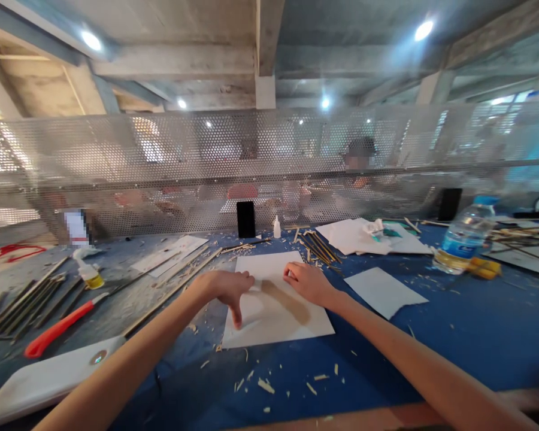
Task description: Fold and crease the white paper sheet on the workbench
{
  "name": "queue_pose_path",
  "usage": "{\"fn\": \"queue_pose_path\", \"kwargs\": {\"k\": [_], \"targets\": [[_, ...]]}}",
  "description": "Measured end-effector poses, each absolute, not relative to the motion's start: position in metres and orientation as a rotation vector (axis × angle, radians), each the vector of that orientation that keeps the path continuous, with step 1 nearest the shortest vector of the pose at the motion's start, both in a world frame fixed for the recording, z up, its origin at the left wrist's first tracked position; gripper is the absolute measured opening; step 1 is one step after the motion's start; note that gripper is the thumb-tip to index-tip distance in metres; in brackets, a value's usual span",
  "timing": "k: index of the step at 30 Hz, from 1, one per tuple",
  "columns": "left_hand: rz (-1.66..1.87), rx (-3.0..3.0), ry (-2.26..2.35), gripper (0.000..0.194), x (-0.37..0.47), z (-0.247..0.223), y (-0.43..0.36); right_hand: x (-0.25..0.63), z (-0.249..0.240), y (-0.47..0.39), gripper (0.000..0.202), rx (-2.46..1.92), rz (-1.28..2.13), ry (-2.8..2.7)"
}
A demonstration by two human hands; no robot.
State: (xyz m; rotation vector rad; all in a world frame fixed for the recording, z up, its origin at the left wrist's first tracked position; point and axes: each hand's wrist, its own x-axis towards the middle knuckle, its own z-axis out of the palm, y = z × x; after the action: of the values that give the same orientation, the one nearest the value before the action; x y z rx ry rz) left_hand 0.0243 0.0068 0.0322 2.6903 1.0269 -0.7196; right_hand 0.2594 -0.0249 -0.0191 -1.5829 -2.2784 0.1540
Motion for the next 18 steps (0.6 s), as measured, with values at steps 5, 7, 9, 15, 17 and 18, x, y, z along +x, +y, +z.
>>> {"fn": "queue_pose_path", "kwargs": {"k": [5, 7, 9, 15, 17, 18], "targets": [[-0.744, 2.693, 1.027, 0.098, 0.026, 0.032, 0.007, 0.257, -0.022, -0.022, 0.01, -1.564, 0.229, -2.264], [-0.754, 2.7, 1.023, 0.099, 0.026, 0.031, 0.008, 0.258, -0.025, -0.02, 0.01, -1.526, 0.298, -2.259], [-0.756, 2.709, 1.026, 0.098, 0.026, 0.03, 0.008, 0.259, -0.026, -0.017, 0.008, -1.496, 0.323, -2.254], [-0.7, 2.724, 1.007, 0.095, 0.023, 0.026, 0.011, 0.261, -0.028, -0.019, 0.008, -1.494, 0.287, -2.259], [-0.684, 2.727, 1.006, 0.095, 0.022, 0.024, 0.012, 0.26, -0.029, -0.021, 0.009, -1.482, 0.303, -2.273], [-0.681, 2.731, 1.006, 0.095, 0.022, 0.024, 0.012, 0.26, -0.029, -0.022, 0.009, -1.475, 0.31, -2.285]]}}
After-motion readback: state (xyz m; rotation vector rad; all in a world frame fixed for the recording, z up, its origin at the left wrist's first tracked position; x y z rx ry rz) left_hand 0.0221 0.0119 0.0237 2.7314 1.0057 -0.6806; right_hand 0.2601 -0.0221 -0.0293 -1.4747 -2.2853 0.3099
